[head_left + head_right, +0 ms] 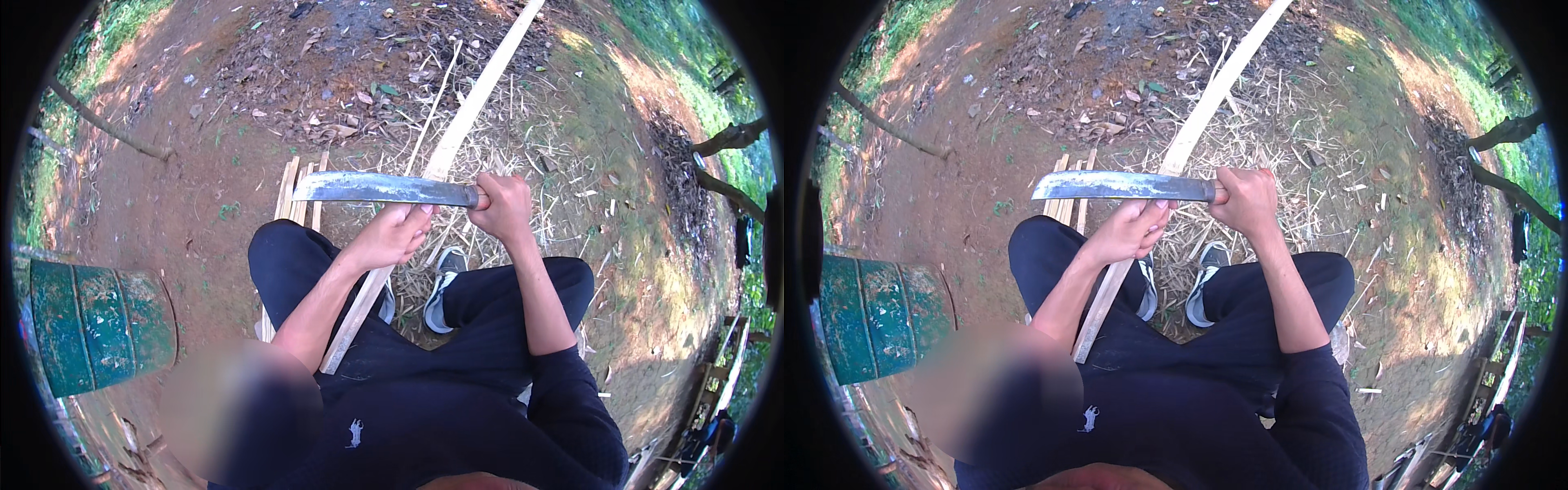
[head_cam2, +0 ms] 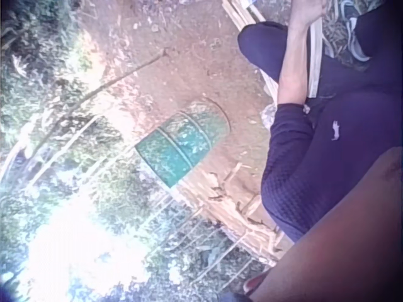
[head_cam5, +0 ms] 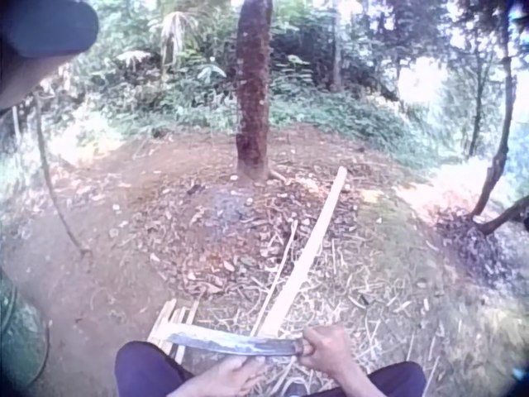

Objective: The person uses a machete to shave and smooth a thin bamboo stalk by hand, making repeated downward strokes along its length while seated.

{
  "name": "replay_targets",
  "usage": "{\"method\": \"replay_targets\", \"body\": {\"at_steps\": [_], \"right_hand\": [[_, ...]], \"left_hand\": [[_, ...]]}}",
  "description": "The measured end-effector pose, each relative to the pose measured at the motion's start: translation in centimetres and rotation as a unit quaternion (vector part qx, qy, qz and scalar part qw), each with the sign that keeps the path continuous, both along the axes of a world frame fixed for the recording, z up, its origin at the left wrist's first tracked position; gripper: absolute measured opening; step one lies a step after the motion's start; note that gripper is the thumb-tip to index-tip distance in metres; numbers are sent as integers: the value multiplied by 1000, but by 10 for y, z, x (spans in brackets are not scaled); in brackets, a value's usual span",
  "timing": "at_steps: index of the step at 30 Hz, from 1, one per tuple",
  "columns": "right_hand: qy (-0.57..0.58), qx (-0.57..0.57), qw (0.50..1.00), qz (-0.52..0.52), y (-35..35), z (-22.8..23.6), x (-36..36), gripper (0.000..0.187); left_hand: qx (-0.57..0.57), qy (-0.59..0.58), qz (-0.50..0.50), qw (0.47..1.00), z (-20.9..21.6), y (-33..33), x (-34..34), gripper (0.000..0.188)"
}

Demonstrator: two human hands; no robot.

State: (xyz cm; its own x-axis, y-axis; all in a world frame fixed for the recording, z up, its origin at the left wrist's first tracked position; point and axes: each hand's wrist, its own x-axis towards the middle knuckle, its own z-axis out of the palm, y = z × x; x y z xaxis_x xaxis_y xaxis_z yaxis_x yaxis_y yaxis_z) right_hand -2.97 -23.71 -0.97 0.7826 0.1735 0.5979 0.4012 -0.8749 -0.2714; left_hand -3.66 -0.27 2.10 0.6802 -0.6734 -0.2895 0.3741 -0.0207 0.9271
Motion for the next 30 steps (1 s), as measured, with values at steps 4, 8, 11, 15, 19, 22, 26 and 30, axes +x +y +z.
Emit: {"method": "replay_targets", "body": {"at_steps": [4, 8, 11, 15, 19, 22, 26, 30], "right_hand": [[-13, 2, 1000, -13, 1, 5, -3, 15], [-18, 5, 1000, -14, 2, 7, -4, 15], [-45, 31, 998, 7, -3, 3, -3, 12], [-21, 84, 996, -7, -4, 3, -3, 12], [5, 62, 997, -42, -13, -1, 0, 13], [-4, 39, 998, -44, -16, -8, -1, 14], [-26, 9, 997, -67, -21, -19, 5, 18], [-41, 15, 997, -64, -40, -60, 20, 19]], "left_hand": [[-8, 11, 3, 1000, 3, -3, 0, 35], [0, -1, 6, 1000, 3, -5, 2, 35], [25, -6, 4, 1000, 1, -6, 2, 34], [13, 0, 4, 1000, -4, -9, -1, 26], [-5, -9, -10, 1000, -4, -13, -5, 23], [-10, -29, -22, 999, -7, -15, -7, 22], [11, -78, -21, 997, -20, -15, -11, 20], [64, -106, -41, 991, -16, -24, -9, 20]]}}
